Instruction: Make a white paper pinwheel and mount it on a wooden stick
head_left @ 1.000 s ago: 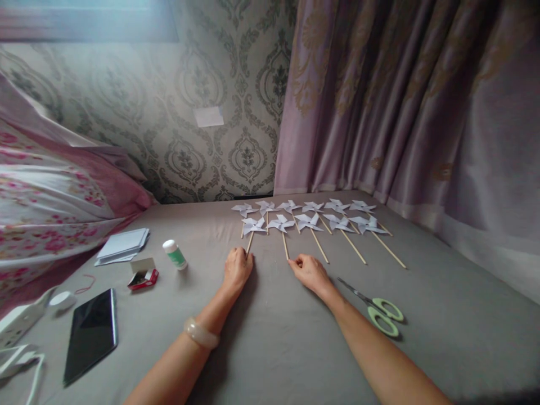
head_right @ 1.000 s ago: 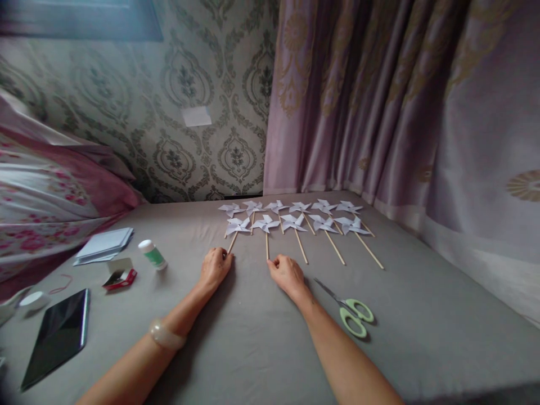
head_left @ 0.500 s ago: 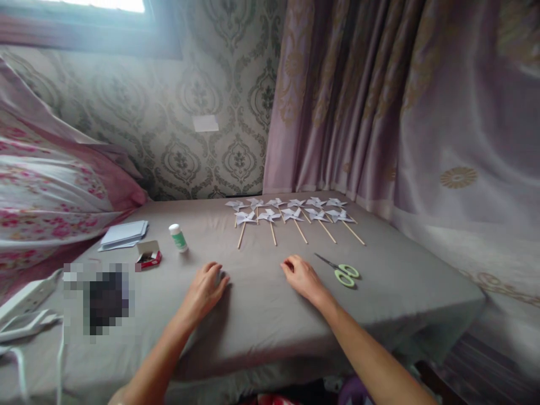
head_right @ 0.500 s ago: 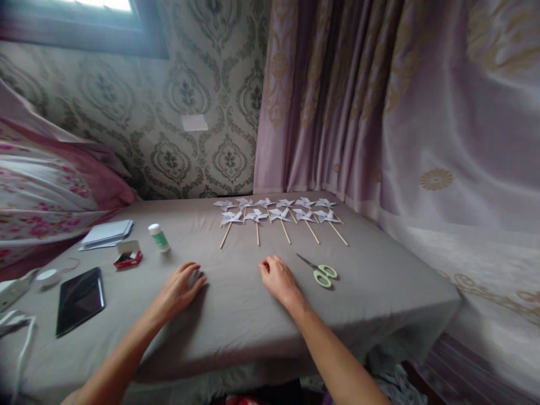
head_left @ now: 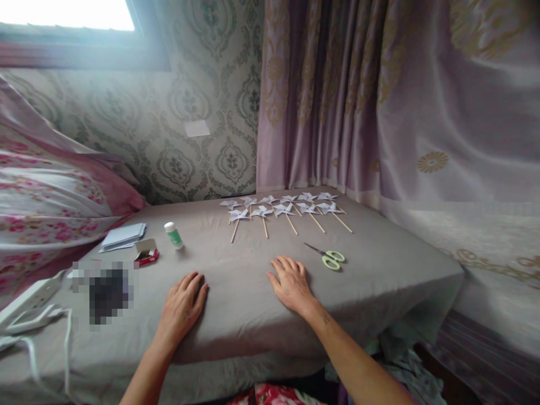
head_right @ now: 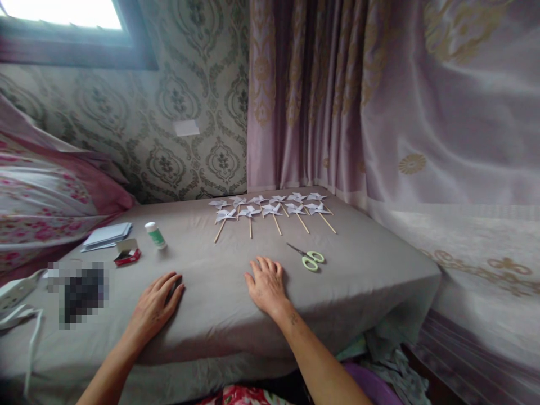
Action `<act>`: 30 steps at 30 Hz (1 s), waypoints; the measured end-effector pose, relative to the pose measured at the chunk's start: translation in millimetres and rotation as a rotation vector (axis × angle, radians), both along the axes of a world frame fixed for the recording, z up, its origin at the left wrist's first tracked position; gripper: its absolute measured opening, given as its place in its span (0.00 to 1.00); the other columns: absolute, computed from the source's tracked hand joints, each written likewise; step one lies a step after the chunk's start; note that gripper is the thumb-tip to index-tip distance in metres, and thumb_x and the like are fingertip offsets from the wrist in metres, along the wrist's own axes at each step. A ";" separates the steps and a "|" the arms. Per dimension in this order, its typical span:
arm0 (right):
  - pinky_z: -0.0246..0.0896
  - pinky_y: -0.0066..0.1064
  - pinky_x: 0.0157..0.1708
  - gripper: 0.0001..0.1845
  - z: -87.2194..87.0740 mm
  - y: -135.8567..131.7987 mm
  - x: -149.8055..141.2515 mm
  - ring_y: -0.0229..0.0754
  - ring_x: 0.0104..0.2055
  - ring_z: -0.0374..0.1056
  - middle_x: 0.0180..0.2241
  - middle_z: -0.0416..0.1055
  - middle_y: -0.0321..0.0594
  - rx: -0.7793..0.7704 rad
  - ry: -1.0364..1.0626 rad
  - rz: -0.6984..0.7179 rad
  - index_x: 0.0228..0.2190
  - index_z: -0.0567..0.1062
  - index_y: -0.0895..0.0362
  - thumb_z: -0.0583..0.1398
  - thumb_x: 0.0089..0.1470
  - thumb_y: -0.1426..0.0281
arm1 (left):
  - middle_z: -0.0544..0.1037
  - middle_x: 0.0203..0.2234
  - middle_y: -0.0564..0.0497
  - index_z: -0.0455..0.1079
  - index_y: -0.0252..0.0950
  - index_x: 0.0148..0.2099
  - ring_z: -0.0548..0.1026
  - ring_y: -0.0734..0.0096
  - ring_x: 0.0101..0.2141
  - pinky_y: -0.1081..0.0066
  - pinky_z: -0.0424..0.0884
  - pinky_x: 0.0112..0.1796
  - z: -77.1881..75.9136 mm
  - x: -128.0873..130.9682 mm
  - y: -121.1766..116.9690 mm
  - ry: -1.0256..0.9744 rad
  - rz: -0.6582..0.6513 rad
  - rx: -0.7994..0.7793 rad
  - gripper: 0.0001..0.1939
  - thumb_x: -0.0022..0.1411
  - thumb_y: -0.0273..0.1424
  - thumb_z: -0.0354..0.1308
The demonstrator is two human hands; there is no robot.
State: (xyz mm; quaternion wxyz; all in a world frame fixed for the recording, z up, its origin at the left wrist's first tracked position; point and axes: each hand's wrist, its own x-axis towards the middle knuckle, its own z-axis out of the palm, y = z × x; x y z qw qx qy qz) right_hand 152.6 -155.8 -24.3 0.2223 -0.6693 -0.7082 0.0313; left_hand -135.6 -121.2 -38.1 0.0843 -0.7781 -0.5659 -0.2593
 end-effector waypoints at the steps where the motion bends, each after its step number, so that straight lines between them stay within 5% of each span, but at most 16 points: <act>1: 0.42 0.44 0.59 0.23 -0.2 -0.4 0.2 0.49 0.62 0.54 0.59 0.63 0.47 0.005 0.006 0.001 0.54 0.69 0.56 0.49 0.63 0.61 | 0.74 0.51 0.41 0.71 0.34 0.49 0.71 0.55 0.52 0.57 0.66 0.54 0.9 -0.8 -1.4 -0.003 0.000 -0.010 0.23 0.64 0.42 0.43; 13: 0.38 0.54 0.61 0.27 1.5 -3.9 -1.3 0.54 0.65 0.50 0.62 0.58 0.52 -0.068 0.018 0.036 0.58 0.65 0.59 0.46 0.64 0.60 | 0.74 0.51 0.42 0.72 0.37 0.49 0.72 0.57 0.51 0.60 0.65 0.55 5.5 -0.9 -5.3 -0.116 0.059 -0.109 0.24 0.61 0.46 0.46; 19: 0.34 0.61 0.62 0.31 3.0 -6.4 9.4 0.56 0.67 0.43 0.66 0.45 0.48 -0.173 -0.061 0.338 0.62 0.58 0.54 0.46 0.62 0.55 | 0.74 0.52 0.44 0.73 0.38 0.49 0.71 0.60 0.52 0.60 0.65 0.55 12.0 5.7 -14.8 -0.160 0.125 -0.151 0.21 0.62 0.43 0.49; 23: 0.42 0.60 0.61 0.29 -17.4 -1.8 19.8 0.56 0.66 0.46 0.65 0.48 0.42 -0.126 -0.125 0.556 0.61 0.61 0.50 0.47 0.62 0.55 | 0.74 0.51 0.44 0.73 0.37 0.49 0.70 0.62 0.53 0.62 0.64 0.56 14.6 11.1 -23.1 -0.182 0.142 -0.172 0.18 0.64 0.39 0.49; 30: 0.53 0.62 0.55 0.28 -61.0 10.2 31.7 0.61 0.62 0.56 0.62 0.57 0.44 0.085 -0.206 0.608 0.58 0.66 0.49 0.50 0.59 0.55 | 0.75 0.51 0.45 0.73 0.38 0.50 0.69 0.64 0.55 0.61 0.63 0.57 14.8 14.5 -32.4 -0.268 0.138 -0.206 0.16 0.65 0.35 0.50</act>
